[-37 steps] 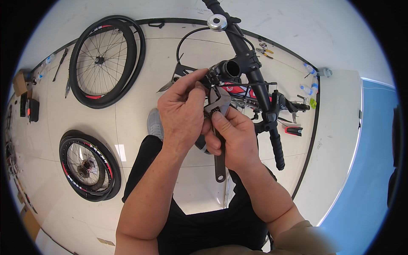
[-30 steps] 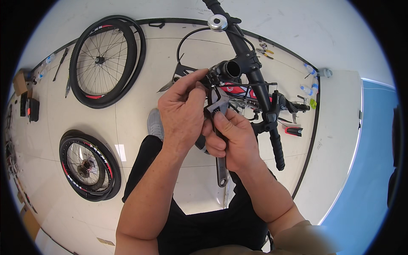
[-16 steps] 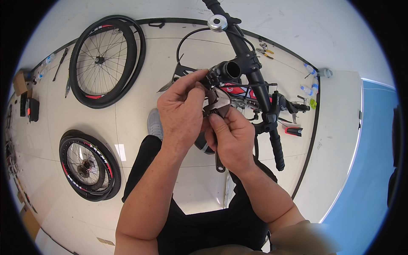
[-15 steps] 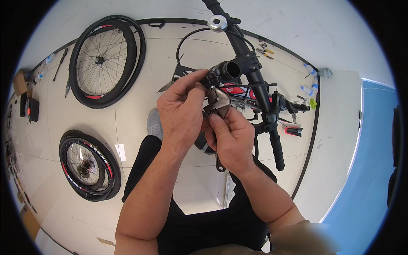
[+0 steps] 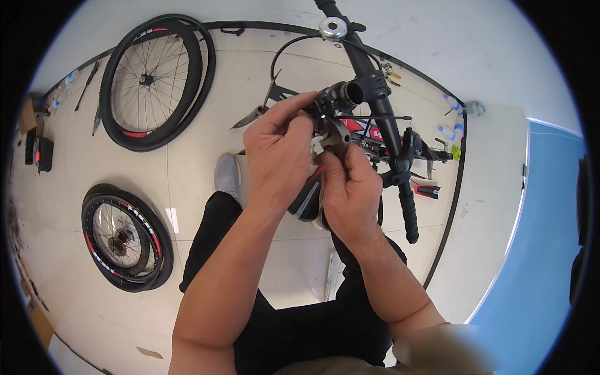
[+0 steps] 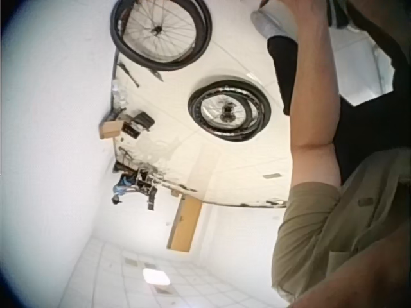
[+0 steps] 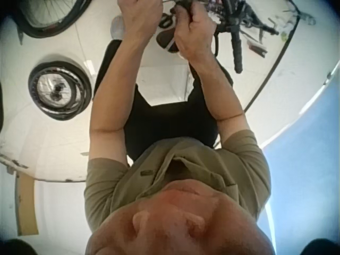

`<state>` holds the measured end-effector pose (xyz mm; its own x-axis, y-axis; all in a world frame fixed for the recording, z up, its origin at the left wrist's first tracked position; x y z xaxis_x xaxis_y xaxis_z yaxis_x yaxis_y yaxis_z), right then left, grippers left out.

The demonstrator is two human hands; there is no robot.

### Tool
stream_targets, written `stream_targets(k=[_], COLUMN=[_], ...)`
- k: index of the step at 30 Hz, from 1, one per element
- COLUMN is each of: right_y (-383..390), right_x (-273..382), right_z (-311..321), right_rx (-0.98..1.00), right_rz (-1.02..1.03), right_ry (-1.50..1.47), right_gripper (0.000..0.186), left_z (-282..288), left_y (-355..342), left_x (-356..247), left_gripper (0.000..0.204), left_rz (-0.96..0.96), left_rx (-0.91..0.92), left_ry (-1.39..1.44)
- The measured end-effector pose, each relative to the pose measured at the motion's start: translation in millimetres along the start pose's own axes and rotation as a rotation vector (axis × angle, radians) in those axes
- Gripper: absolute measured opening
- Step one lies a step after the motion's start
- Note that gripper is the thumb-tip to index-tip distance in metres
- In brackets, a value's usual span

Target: The person uses pliers to adjust a small component on the bicycle handlebar stem. They repeatedly grip and reposition the part while holding the handlebar steady. The task continues without visible completion within the clip.

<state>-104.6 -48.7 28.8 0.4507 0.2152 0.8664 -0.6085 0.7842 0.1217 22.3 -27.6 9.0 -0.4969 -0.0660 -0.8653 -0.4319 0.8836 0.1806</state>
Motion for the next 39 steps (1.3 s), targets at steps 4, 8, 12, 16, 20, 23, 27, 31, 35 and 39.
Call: stream_targets(k=[4,8,12,16,20,23,27,31,35,39], right_y=[1.6,0.7,-0.1,0.7,1.1,0.7,0.8,1.0,-0.8,-4.3], right_x=[-2.5,-0.2,-5.4,-11.2,-8.3,-9.0,-9.7,-14.1,-10.2,-12.1], right_z=[-4.3,-6.4,-7.4,-8.6,-9.7,-13.2,-17.4,-18.0,-17.2,-16.1], right_rx=[-0.027,0.009,0.042,0.054,0.032,0.004,-0.039,-0.004,0.013,-0.019], right_rz=[-0.050,-0.114,-0.116,-0.062,-0.060,-0.075,-0.098,-0.072,-0.082,-0.083], right_ry=[-0.110,-0.280,-0.486,-0.443,-0.383,-0.411,-0.417,-0.467,-0.540,-0.542], right_gripper=[0.007,0.008,0.007,0.008,0.009,0.009,0.010,0.010,0.008,0.009], left_z=[-1.1,2.2,0.7,2.4,2.7,4.2,2.9,4.4,5.4,2.7], left_y=[2.1,1.8,0.4,-0.4,-1.5,-3.0,-3.6,-3.6,-4.4,-6.4], left_x=[-0.3,-1.8,-4.0,-2.1,-0.4,-0.8,-1.0,-0.5,-1.0,-3.1], left_gripper=[0.030,0.032,0.033,0.032,0.032,0.031,0.029,0.028,0.028,0.028], left_rz=[0.024,0.048,0.069,0.065,0.082,0.068,0.071,0.088,0.095,0.103], left_rx=[0.026,0.036,0.038,0.039,0.032,0.037,0.036,0.029,0.024,0.020], left_ry=[0.053,0.036,0.077,0.087,0.143,0.138,0.181,0.180,0.163,0.157])
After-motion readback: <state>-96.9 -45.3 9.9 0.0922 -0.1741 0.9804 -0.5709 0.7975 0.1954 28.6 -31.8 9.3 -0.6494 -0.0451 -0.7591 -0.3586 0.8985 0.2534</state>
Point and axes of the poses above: each hand's wrist, its own y-axis away from the middle knuckle, its own z-axis out of the back of the hand, x = y × z, the point moved 3 cm from there along -y, towards the middle knuckle, and after that the axes turned 14 degrees about x, right-handed, at the moved point
